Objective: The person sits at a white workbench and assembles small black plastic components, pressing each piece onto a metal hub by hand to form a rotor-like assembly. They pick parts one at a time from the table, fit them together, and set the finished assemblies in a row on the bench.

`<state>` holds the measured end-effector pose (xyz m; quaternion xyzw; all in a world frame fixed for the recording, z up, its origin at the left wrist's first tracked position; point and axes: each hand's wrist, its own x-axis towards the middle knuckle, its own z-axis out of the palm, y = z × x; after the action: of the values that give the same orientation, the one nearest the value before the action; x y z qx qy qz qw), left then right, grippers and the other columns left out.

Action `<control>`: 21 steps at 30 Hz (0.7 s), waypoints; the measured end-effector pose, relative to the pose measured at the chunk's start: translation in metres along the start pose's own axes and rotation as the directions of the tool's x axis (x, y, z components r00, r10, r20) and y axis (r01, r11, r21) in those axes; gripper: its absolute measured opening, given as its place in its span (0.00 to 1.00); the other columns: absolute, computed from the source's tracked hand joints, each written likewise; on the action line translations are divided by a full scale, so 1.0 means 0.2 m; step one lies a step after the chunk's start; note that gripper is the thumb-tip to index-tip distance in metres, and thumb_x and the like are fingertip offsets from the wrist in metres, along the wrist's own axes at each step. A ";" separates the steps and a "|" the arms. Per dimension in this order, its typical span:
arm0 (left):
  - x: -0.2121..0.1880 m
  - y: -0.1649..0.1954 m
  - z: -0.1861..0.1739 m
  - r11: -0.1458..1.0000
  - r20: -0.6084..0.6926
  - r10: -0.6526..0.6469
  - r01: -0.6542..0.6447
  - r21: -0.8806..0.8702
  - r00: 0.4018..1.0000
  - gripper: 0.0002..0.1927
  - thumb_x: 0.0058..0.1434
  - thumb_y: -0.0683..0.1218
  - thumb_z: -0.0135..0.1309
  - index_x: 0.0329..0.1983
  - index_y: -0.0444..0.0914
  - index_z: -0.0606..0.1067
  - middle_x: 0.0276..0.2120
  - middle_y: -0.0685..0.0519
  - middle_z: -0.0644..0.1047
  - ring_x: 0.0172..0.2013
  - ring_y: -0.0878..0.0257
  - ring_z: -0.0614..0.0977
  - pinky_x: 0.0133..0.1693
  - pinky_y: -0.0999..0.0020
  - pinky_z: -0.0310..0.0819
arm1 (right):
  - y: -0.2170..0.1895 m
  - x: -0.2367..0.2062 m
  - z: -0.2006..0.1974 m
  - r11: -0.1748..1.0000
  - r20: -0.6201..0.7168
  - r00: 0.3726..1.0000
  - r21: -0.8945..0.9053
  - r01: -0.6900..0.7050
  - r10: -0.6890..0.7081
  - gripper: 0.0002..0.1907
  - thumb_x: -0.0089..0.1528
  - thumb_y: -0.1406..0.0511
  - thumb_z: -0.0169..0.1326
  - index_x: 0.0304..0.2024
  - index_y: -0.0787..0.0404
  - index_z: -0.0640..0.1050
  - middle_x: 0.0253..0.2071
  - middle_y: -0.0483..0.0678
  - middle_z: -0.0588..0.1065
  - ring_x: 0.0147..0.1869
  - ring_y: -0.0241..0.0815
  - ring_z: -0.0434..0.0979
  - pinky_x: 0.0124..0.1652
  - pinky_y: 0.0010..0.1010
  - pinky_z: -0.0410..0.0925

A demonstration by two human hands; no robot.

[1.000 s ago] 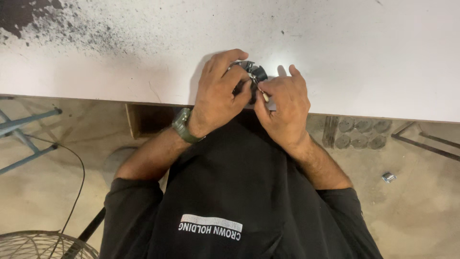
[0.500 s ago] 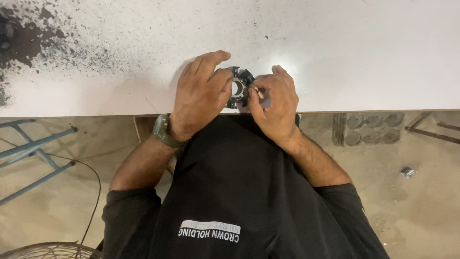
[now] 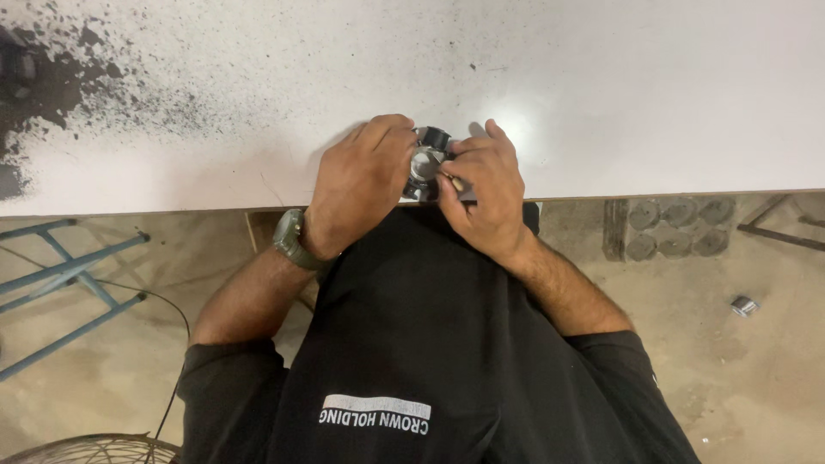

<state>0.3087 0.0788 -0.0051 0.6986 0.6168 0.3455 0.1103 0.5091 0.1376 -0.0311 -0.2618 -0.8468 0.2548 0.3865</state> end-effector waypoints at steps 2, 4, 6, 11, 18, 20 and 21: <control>-0.01 0.00 0.01 1.000 0.000 -0.015 0.015 -0.011 1.000 0.06 0.68 0.39 0.58 0.47 0.35 0.75 0.49 0.49 0.78 0.46 0.51 0.82 0.47 0.59 0.79 | 0.02 -0.01 0.02 1.000 0.006 1.000 -0.002 0.020 -0.020 0.14 0.59 0.76 0.63 0.45 0.62 0.74 0.41 0.51 0.76 0.54 0.52 0.78 0.69 0.59 0.61; -0.02 0.00 0.02 1.000 -0.008 -0.022 0.022 -0.018 1.000 0.06 0.68 0.39 0.58 0.46 0.35 0.75 0.49 0.50 0.78 0.45 0.51 0.82 0.46 0.59 0.79 | 0.04 -0.01 0.04 0.999 0.006 0.999 -0.021 0.035 -0.035 0.15 0.59 0.76 0.64 0.45 0.62 0.75 0.41 0.51 0.76 0.53 0.52 0.78 0.69 0.59 0.61; -0.03 0.00 0.03 0.999 -0.016 -0.030 0.029 -0.027 0.999 0.06 0.68 0.39 0.59 0.46 0.36 0.75 0.48 0.50 0.78 0.45 0.51 0.82 0.46 0.59 0.79 | 0.04 -0.02 0.05 0.998 0.006 0.999 -0.042 0.036 -0.036 0.15 0.58 0.75 0.65 0.45 0.62 0.75 0.40 0.51 0.75 0.53 0.51 0.78 0.68 0.58 0.62; -0.05 -0.03 0.02 0.999 -0.017 -0.025 0.024 -0.048 1.000 0.08 0.64 0.38 0.59 0.45 0.35 0.74 0.49 0.49 0.78 0.45 0.51 0.82 0.45 0.59 0.79 | 0.04 -0.02 0.08 0.998 -0.006 1.000 -0.061 0.028 -0.028 0.15 0.57 0.76 0.65 0.44 0.63 0.75 0.39 0.49 0.75 0.53 0.51 0.78 0.68 0.58 0.62; -0.09 -0.05 0.05 0.999 -0.054 0.030 -0.032 -0.031 0.998 0.08 0.61 0.37 0.59 0.44 0.35 0.75 0.50 0.50 0.77 0.48 0.52 0.81 0.48 0.59 0.79 | 0.06 -0.03 0.11 0.996 -0.043 0.996 -0.059 0.071 -0.073 0.15 0.54 0.75 0.64 0.40 0.61 0.74 0.36 0.49 0.75 0.52 0.50 0.78 0.68 0.57 0.60; -0.10 -0.06 0.05 0.999 -0.060 0.022 -0.024 -0.034 0.998 0.08 0.61 0.37 0.58 0.43 0.34 0.75 0.50 0.49 0.77 0.49 0.52 0.81 0.47 0.60 0.79 | 0.05 -0.03 0.11 0.993 -0.053 0.993 -0.044 0.107 -0.109 0.15 0.54 0.76 0.64 0.39 0.61 0.74 0.36 0.49 0.75 0.52 0.50 0.78 0.68 0.57 0.60; -0.10 -0.06 0.05 0.999 -0.064 0.017 -0.019 -0.035 0.998 0.08 0.61 0.37 0.58 0.43 0.34 0.75 0.50 0.49 0.77 0.49 0.52 0.81 0.47 0.60 0.79 | 0.05 -0.03 0.12 0.992 -0.047 0.992 -0.050 0.118 -0.121 0.15 0.54 0.76 0.64 0.40 0.61 0.74 0.36 0.49 0.75 0.52 0.50 0.78 0.68 0.57 0.60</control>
<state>0.3060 0.0649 -0.0269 0.6907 0.6072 0.3797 0.0999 0.4965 0.1354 -0.0539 -0.2261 -0.8569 0.2045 0.4156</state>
